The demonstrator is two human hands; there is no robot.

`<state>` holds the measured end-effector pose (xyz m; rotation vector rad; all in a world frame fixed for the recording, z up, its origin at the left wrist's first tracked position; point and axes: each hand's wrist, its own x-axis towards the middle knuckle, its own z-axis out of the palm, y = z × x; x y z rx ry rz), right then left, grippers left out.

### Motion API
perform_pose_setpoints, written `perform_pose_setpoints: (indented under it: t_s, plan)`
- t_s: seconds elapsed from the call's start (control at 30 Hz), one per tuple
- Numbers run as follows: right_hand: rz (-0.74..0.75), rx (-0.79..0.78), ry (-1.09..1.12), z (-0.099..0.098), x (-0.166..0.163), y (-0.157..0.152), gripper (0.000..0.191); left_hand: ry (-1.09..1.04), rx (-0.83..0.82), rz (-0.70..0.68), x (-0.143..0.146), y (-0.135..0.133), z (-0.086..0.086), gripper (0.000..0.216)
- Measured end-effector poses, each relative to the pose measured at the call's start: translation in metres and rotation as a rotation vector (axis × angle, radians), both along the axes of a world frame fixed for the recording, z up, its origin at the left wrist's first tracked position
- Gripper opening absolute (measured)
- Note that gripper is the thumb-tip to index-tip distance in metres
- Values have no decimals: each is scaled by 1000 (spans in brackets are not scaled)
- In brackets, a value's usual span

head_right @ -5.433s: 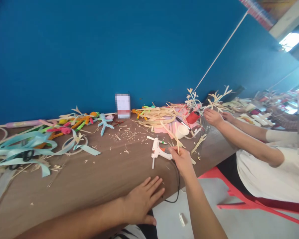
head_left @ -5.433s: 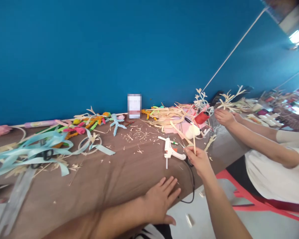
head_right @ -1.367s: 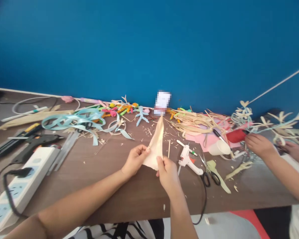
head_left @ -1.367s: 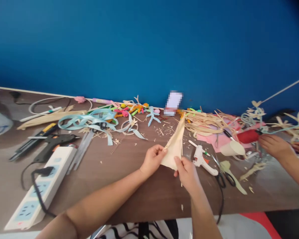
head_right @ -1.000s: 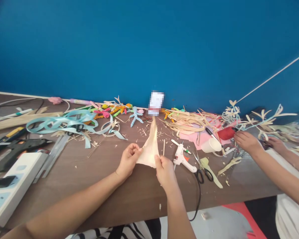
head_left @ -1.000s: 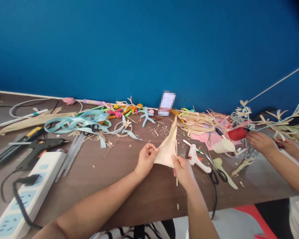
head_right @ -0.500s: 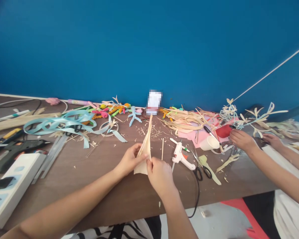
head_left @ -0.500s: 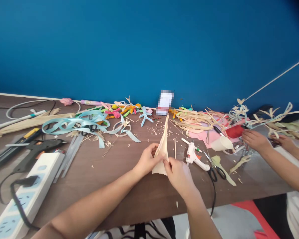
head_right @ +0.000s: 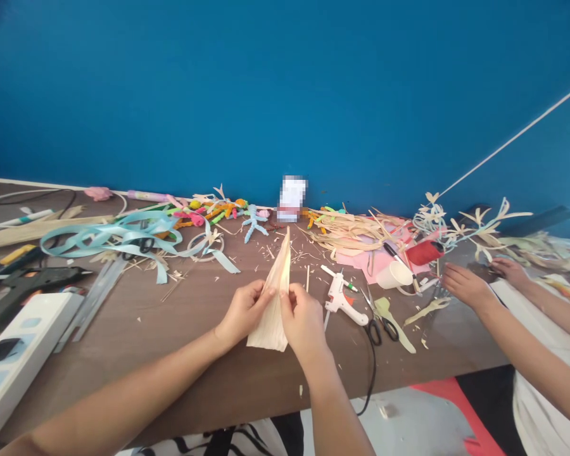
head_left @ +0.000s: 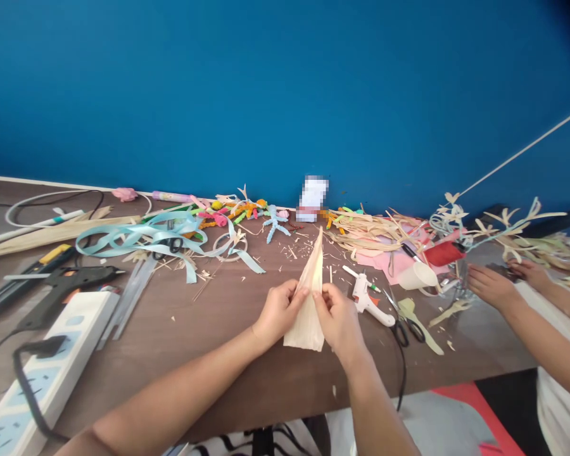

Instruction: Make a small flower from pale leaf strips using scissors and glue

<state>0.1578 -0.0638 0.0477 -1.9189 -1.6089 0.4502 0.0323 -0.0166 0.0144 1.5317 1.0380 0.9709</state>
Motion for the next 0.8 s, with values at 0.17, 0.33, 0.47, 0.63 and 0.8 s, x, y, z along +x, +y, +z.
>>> perform_pose_setpoints:
  t_s: [0.17, 0.33, 0.47, 0.63, 0.8]
  plan:
    - [-92, 90, 231, -1, 5, 5, 26, -124, -123, 22, 1, 2, 1, 27]
    - [-126, 98, 407, 1, 7, 4, 21, -144, -128, 26, 2, 4, 1, 24]
    - [-180, 140, 441, 2, 7, 3, 19, -115, -122, 46, 0, 4, 3, 22]
    - [-178, 92, 447, 2, 11, 3, 20, -117, -153, 41, -1, 7, 0, 23]
    - [-88, -21, 410, 0, 16, 6, 23, -61, -181, -45, 0, 8, -5, 23]
